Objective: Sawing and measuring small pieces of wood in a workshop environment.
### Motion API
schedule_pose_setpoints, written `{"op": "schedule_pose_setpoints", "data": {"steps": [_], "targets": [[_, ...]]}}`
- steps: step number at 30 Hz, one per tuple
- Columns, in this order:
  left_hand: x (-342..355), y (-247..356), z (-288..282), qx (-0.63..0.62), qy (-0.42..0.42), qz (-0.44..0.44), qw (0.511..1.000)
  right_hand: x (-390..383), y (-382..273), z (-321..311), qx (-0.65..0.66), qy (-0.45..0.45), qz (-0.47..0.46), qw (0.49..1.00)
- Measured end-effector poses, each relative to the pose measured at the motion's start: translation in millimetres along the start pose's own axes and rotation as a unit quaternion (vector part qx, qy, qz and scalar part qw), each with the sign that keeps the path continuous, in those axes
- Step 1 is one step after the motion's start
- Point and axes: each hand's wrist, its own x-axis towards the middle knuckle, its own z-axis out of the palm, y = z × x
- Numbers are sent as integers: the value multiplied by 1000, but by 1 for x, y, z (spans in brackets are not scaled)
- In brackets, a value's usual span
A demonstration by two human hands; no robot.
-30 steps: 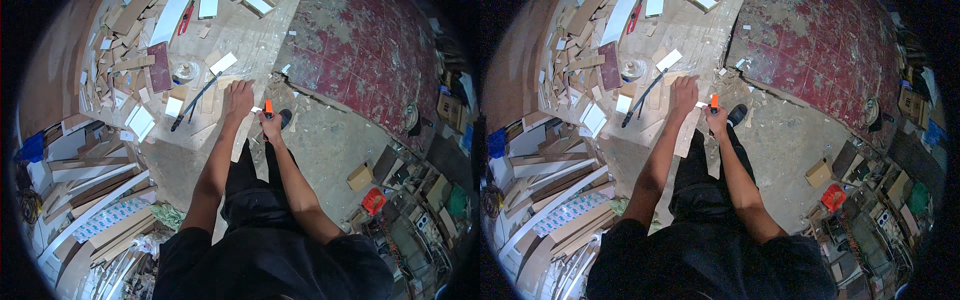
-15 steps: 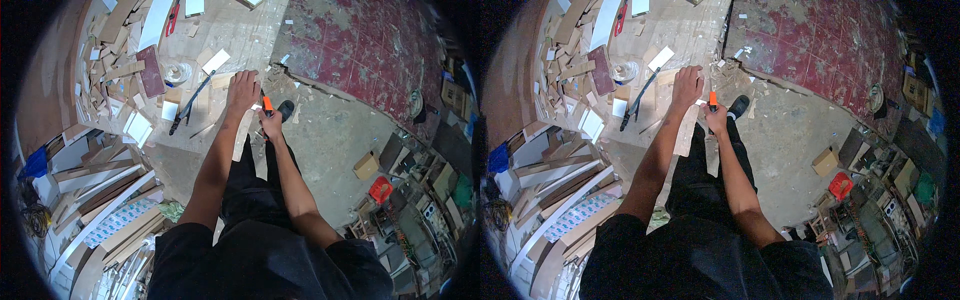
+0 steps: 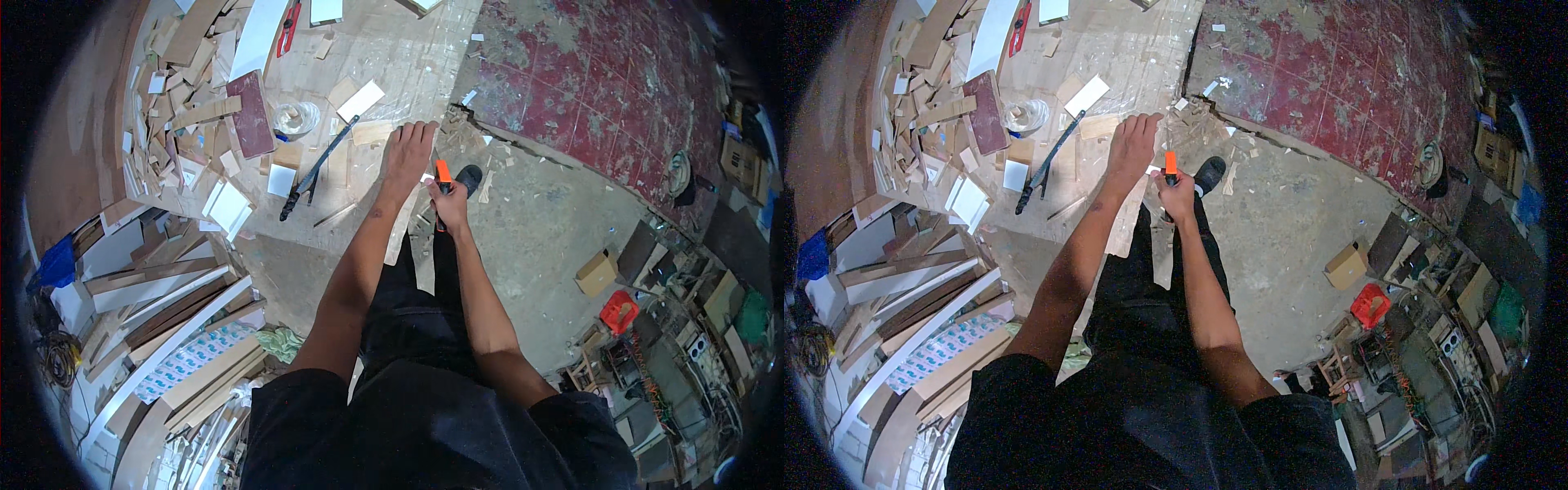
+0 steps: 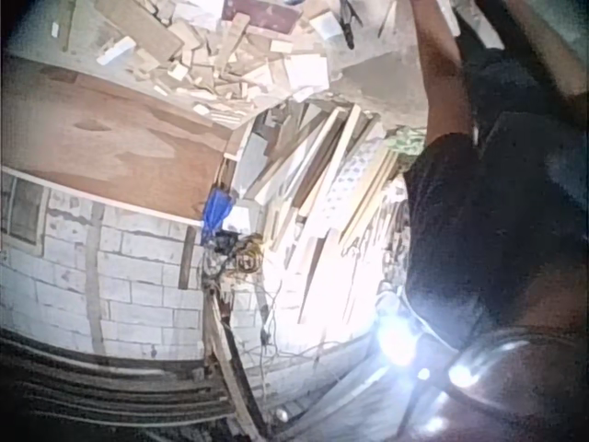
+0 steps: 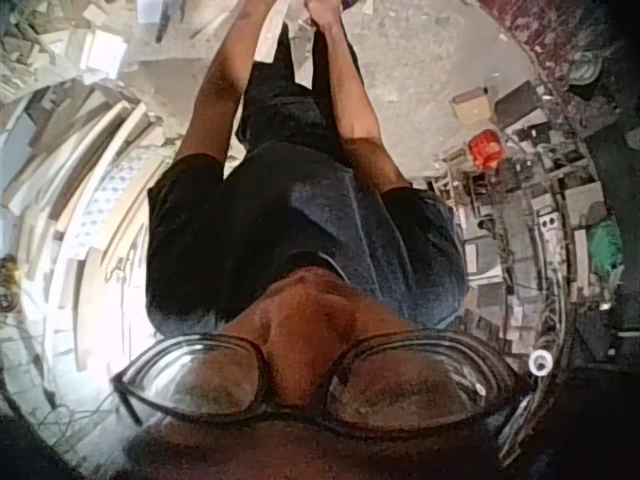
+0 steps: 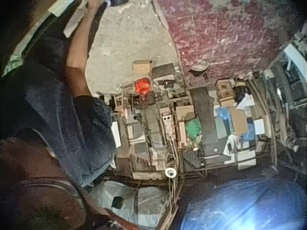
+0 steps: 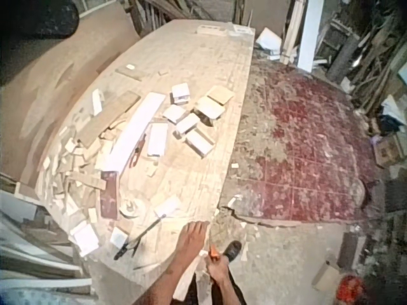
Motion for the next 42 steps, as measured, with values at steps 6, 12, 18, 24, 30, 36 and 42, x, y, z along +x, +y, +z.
{"op": "schedule_pose_setpoints", "data": {"steps": [6, 12, 18, 24, 30, 36, 42], "targets": [[-5, -6, 1, -25, 16, -20, 999, -5, -6, 3, 20, -10, 17, 1000], [-6, -6, 5, -56, 2, -51, 997, 0, -1, 1, 11, -18, -1, 1000], [-4, -5, 4, -93, 5, -83, 992, -1, -2, -1, 2, -28, 8, 1000], [-3, -4, 5, -40, -16, -40, 998, -20, -13, -20, 134, 18, 72, 988], [-5, -5, 3, -32, -13, -36, 999, -81, -88, -38, 225, 94, 91, 966], [-5, -7, 4, -48, -6, -68, 997, -125, -149, -25, 209, 116, 20, 971], [-1, -5, 4, -77, 9, -80, 994, -119, -141, 11, 200, 142, 11, 969]]}}
